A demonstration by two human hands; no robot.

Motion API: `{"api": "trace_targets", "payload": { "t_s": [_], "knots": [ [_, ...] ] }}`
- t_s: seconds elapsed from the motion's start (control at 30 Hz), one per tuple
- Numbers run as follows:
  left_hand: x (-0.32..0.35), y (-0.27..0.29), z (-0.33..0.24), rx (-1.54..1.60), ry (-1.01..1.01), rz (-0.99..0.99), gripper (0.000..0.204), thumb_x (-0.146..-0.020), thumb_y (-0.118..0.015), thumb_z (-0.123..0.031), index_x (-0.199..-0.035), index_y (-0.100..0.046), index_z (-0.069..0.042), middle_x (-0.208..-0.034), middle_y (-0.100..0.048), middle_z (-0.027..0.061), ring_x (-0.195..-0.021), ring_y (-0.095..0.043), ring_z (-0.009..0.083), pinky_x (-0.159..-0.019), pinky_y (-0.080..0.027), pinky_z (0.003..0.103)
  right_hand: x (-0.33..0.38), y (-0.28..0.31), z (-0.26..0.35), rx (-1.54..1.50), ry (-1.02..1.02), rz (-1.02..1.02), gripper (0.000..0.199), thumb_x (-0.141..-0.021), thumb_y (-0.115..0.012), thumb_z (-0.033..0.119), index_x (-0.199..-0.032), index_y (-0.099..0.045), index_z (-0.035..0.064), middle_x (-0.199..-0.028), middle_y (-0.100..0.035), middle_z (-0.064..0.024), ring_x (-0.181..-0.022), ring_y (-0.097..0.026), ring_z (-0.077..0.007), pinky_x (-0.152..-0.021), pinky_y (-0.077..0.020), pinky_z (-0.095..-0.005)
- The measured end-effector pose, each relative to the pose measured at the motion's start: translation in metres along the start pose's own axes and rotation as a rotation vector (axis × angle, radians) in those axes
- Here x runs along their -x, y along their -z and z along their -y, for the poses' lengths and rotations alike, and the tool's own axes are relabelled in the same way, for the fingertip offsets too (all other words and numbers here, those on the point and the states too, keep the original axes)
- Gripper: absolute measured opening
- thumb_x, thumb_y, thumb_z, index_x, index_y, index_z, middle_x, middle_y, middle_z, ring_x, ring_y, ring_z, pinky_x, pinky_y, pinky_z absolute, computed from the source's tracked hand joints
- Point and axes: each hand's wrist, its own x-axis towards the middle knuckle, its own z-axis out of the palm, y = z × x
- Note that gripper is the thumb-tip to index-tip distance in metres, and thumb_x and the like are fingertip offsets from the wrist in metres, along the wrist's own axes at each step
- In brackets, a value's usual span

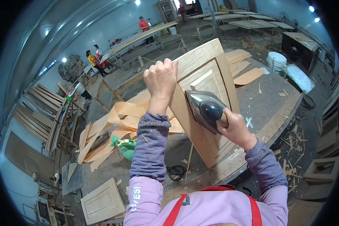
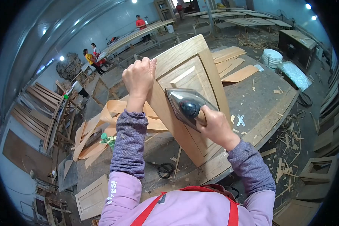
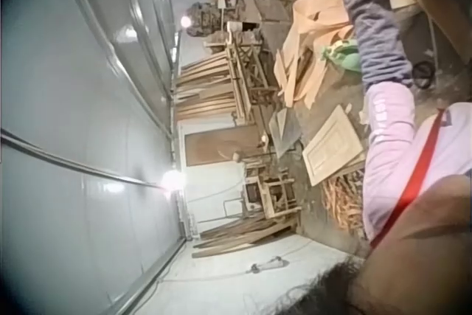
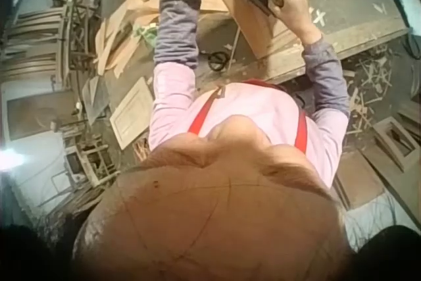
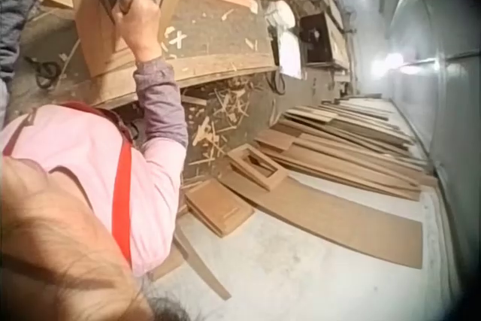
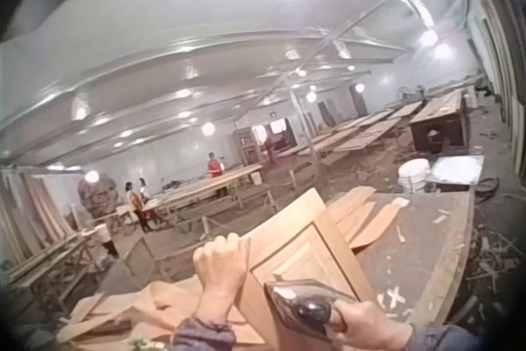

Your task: Applying heat to the edges or surface of a wood panel using a hand iron.

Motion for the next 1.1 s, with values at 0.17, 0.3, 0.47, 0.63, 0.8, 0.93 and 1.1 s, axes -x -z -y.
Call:
{"api": "trace_targets", "payload": {
  "t_s": [0.17,0.3,0.47,0.63,0.8,0.93,1.1],
  "knots": [
    [-0.001,-0.001,-0.002,0.002,0.000,0.007,0.038,-0.095,-0.058,-0.044,-0.075,-0.062,-0.012,-0.071,-0.065,0.0085,-0.068,-0.067,0.0275,-0.062,-0.050,0.042,-0.023,0.004,-0.013,0.052,0.063,-0.027,0.028,-0.074,-0.071,0.004,-0.096,-0.055,0.0007,-0.073,-0.059,-0.0253,-0.074,-0.061,-0.0461,-0.059,-0.0493,-0.0458],
    [0.000,-0.003,0.000,0.005,-0.003,0.004,0.038,-0.095,-0.058,-0.044,-0.075,-0.063,-0.012,-0.070,-0.065,0.0085,-0.067,-0.067,0.0276,-0.062,-0.051,0.042,-0.023,0.006,-0.023,0.014,0.028,0.100,0.023,-0.075,-0.069,0.004,-0.091,-0.053,0.0036,-0.078,-0.061,-0.0226,-0.076,-0.062,-0.0442,-0.063,-0.0499,-0.0485],
    [0.002,-0.002,0.001,-0.014,-0.001,0.010,0.039,-0.097,-0.054,-0.045,-0.076,-0.062,-0.012,-0.070,-0.065,0.0094,-0.066,-0.068,0.0299,-0.059,-0.052,0.044,-0.004,0.003,-0.029,0.009,0.065,0.069,0.026,-0.074,-0.069,0.004,-0.095,-0.054,0.0028,-0.078,-0.061,-0.0240,-0.077,-0.061,-0.0454,-0.063,-0.0499,-0.0481],
    [0.002,-0.004,-0.003,-0.029,0.002,0.073,0.038,-0.095,-0.057,-0.044,-0.076,-0.064,-0.012,-0.071,-0.067,0.0094,-0.067,-0.068,0.0279,-0.062,-0.051,0.042,-0.018,-0.003,-0.019,0.026,-0.017,-0.011,0.033,-0.073,-0.069,0.003,-0.102,-0.055,0.0012,-0.079,-0.061,-0.0258,-0.079,-0.061,-0.0472,-0.065,-0.0497,-0.0473],
    [0.000,-0.013,0.002,-0.124,0.005,0.083,0.044,-0.098,-0.050,-0.050,-0.080,-0.067,-0.013,-0.075,-0.069,0.0103,-0.072,-0.070,0.0303,-0.063,-0.054,0.044,-0.003,-0.010,-0.033,-0.017,-0.052,0.072,0.032,-0.073,-0.069,0.003,-0.102,-0.054,0.0009,-0.079,-0.061,-0.0259,-0.079,-0.061,-0.0470,-0.065,-0.0496,-0.0477],
    [-0.001,-0.022,0.009,-0.129,0.051,0.176,0.048,-0.100,-0.044,-0.053,-0.085,-0.068,-0.015,-0.080,-0.071,0.0112,-0.076,-0.071,0.0335,-0.065,-0.055,0.046,0.043,-0.024,-0.060,-0.019,-0.052,0.189,0.030,-0.073,-0.068,0.003,-0.099,-0.053,0.0013,-0.078,-0.061,-0.0253,-0.079,-0.062,-0.0455,-0.064,-0.0490,-0.0478],
    [0.002,-0.053,0.031,-0.135,0.090,0.263,0.051,-0.100,-0.038,-0.056,-0.091,-0.068,-0.016,-0.087,-0.073,0.0118,-0.082,-0.070,0.0383,-0.068,-0.054,0.050,0.138,-0.038,-0.098,-0.017,-0.159,0.423,0.028,-0.072,-0.068,0.005,-0.096,-0.053,0.0026,-0.079,-0.062,-0.0234,-0.079,-0.063,-0.0433,-0.065,-0.0493,-0.0486]
  ]
}}
